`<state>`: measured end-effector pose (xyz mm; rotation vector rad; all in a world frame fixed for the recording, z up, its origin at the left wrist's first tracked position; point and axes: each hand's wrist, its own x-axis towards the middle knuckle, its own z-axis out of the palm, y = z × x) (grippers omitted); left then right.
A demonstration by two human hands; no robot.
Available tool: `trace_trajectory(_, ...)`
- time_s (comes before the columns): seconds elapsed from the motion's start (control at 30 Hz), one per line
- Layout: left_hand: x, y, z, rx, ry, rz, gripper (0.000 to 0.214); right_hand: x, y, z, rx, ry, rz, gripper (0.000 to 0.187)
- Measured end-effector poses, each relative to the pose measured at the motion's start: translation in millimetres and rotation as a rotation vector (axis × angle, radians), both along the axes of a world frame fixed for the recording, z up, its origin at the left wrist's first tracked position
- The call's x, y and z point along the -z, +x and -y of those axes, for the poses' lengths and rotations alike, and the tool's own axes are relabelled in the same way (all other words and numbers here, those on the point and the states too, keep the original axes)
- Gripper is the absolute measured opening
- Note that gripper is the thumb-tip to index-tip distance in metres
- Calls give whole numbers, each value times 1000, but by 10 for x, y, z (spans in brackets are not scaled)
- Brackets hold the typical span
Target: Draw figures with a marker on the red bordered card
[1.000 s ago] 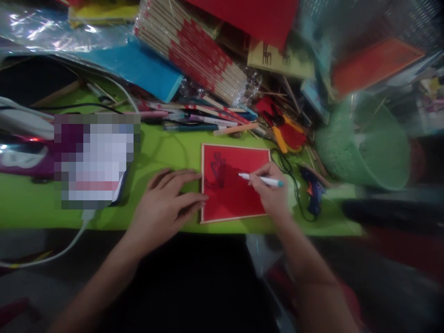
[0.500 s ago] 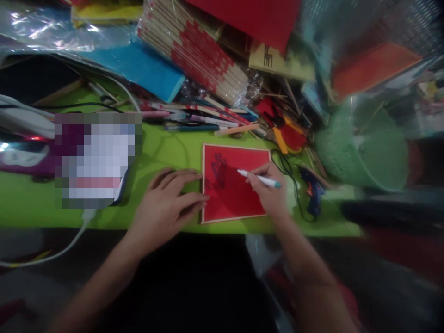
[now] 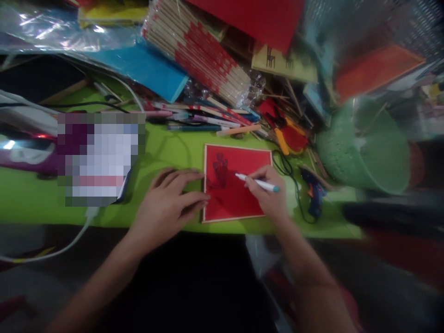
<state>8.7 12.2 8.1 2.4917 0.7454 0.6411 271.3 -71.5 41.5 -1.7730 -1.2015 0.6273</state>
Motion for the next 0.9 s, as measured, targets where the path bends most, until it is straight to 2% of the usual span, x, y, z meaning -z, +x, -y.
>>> trace_trajectory(0.53,-31,14,8,1,31,-2,22,-61,-54,11,-81,-62,-17,15)
trace_trajectory(0.9,-15,2,17,-9,-4,-4,20,-101,-97,45,-107,-106,-27,17)
